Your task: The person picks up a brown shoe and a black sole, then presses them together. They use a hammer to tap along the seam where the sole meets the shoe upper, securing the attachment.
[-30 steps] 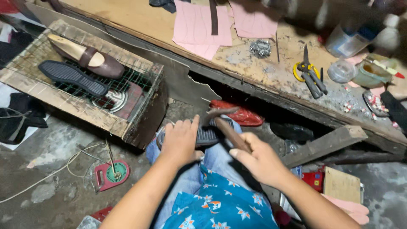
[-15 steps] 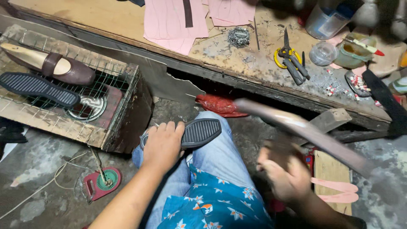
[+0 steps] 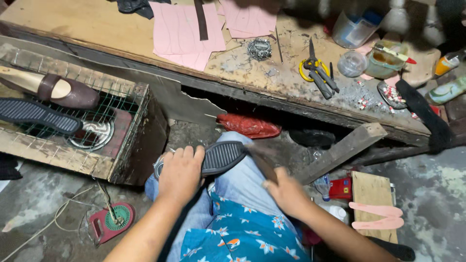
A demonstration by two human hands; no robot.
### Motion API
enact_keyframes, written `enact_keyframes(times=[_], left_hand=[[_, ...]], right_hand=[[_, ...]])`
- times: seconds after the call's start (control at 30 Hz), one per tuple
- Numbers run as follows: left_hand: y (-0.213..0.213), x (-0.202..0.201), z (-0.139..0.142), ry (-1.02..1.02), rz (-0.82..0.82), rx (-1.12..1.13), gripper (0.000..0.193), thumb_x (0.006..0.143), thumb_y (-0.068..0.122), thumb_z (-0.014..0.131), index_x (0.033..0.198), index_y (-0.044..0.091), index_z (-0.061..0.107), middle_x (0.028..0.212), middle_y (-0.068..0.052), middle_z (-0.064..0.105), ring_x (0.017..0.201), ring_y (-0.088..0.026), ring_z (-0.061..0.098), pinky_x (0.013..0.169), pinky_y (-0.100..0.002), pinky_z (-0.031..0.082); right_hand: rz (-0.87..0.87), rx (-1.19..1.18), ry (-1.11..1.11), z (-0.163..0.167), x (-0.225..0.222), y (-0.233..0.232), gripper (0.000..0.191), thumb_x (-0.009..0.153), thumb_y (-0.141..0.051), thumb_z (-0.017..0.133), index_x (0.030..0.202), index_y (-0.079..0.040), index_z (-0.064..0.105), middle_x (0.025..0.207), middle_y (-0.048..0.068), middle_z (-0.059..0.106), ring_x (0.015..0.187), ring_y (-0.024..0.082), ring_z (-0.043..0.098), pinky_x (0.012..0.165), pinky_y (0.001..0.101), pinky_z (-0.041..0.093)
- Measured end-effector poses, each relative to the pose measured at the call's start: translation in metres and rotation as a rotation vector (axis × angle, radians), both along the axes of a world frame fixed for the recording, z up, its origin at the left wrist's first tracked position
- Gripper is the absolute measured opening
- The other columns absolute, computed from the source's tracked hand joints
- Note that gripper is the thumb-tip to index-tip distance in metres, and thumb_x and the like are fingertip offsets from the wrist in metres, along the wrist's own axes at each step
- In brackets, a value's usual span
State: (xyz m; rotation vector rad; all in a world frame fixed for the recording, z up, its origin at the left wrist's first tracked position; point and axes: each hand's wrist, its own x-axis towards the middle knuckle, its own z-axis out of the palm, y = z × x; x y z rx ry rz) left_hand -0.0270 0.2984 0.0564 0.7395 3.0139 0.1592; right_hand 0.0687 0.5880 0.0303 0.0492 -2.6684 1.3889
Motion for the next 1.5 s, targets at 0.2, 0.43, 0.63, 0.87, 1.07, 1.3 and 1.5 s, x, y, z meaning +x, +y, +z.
enact_keyframes(times=[0.2,0.43,0.63,0.87,1.07,1.3,1.5], left_hand=[[-0.002,0.002,-0.004,0.035,0.005,0.033,0.062,0.069,0.026,0.081,0.124,0.009,0.058,0.099,-0.009,0.064,0.099,-0.029,0.061,0.083,-0.043,0.045],[-0.007,0.006,-0.018,0.161,0.017,0.018,0.045,0.083,0.018,0.062,0.127,0.009,0.058,0.097,-0.008,0.064,0.095,-0.027,0.062,0.08,-0.043,0.046],[-0.011,0.002,-0.02,0.239,0.019,0.142,0.053,0.075,0.024,0.072,0.122,0.006,0.059,0.1,-0.01,0.063,0.098,-0.029,0.061,0.084,-0.044,0.045],[-0.083,0.017,-0.022,-0.057,0.169,0.774,0.071,0.059,0.019,0.094,0.12,0.004,0.062,0.115,-0.014,0.067,0.111,-0.031,0.064,0.096,-0.039,0.047],[-0.094,0.025,-0.061,-0.386,0.202,1.379,0.063,0.071,0.012,0.087,0.128,0.006,0.06,0.121,-0.006,0.066,0.115,-0.019,0.062,0.102,-0.033,0.048],[-0.096,0.023,-0.062,-0.317,0.09,1.425,0.065,0.072,0.007,0.087,0.129,0.003,0.057,0.128,-0.007,0.059,0.124,-0.02,0.058,0.107,-0.033,0.044],[-0.1,0.023,-0.038,-0.476,0.183,1.341,0.064,0.07,0.011,0.088,0.127,0.004,0.059,0.113,-0.004,0.069,0.109,-0.015,0.065,0.099,-0.031,0.051]], right_hand=[[-0.266,-0.288,-0.043,-0.013,-0.011,0.01,0.043,0.099,-0.033,0.065,0.119,0.001,0.051,0.085,0.022,0.062,0.071,0.03,0.062,0.069,0.0428,0.054],[-0.039,0.218,-0.321,-0.002,-0.025,-0.005,0.04,0.09,-0.034,0.068,0.112,-0.001,0.062,0.09,0.022,0.073,0.082,0.032,0.072,0.074,0.0439,0.055],[0.193,0.32,-0.142,-0.009,-0.025,-0.036,0.048,0.09,-0.036,0.069,0.114,0.002,0.054,0.085,0.028,0.067,0.084,0.045,0.065,0.073,0.0499,0.05],[0.199,0.145,-0.521,0.029,-0.045,-0.039,0.038,0.087,-0.038,0.069,0.096,-0.002,0.058,0.074,0.014,0.064,0.067,0.031,0.064,0.065,0.044,0.052],[0.352,-0.953,0.018,0.1,-0.02,-0.078,0.033,0.095,-0.03,0.072,0.107,-0.001,0.062,0.089,0.009,0.066,0.081,0.027,0.064,0.084,0.0425,0.055],[0.359,0.211,-0.347,0.005,-0.031,-0.113,0.035,0.093,-0.033,0.069,0.106,-0.001,0.063,0.082,0.016,0.068,0.078,0.027,0.067,0.072,0.0395,0.053],[0.279,-0.371,-0.284,0.017,-0.026,-0.068,0.035,0.083,-0.017,0.071,0.112,0.0,0.061,0.095,0.012,0.071,0.087,0.019,0.069,0.079,0.0364,0.057]])
